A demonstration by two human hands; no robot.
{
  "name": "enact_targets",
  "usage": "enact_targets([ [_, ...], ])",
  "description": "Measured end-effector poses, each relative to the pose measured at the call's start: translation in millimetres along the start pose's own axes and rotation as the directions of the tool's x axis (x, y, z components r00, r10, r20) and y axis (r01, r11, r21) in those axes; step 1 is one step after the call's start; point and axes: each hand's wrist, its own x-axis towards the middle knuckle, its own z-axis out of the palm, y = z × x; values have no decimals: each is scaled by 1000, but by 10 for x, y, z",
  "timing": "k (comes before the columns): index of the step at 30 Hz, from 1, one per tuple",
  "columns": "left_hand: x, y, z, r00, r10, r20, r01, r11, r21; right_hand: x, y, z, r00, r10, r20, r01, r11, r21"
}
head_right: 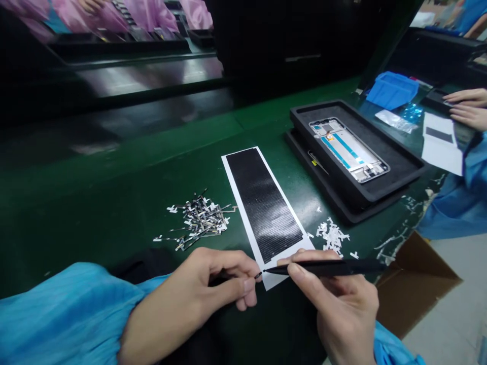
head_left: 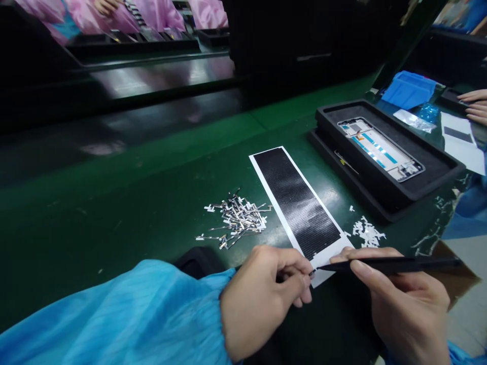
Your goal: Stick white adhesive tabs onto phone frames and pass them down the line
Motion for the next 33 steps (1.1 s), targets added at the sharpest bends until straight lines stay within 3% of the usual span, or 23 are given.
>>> enact_targets([
  [2,14,66,-1,986,-158,56,162,984,-73,-3,3,-5,1000,-1,26,1,1000,-12],
  [4,23,97,4,980,-192,54,196,977,-84,-2,21,-13,999,0,39,1,1000,-24],
  [16,22,50,24,989,-140,43,143,986,-83,0,22,-4,991,3,135,3,999,-45],
  [33,22,75,25,982,-182,47,185,980,-73,-8,29,-21,991,28,131,-16,995,-94],
])
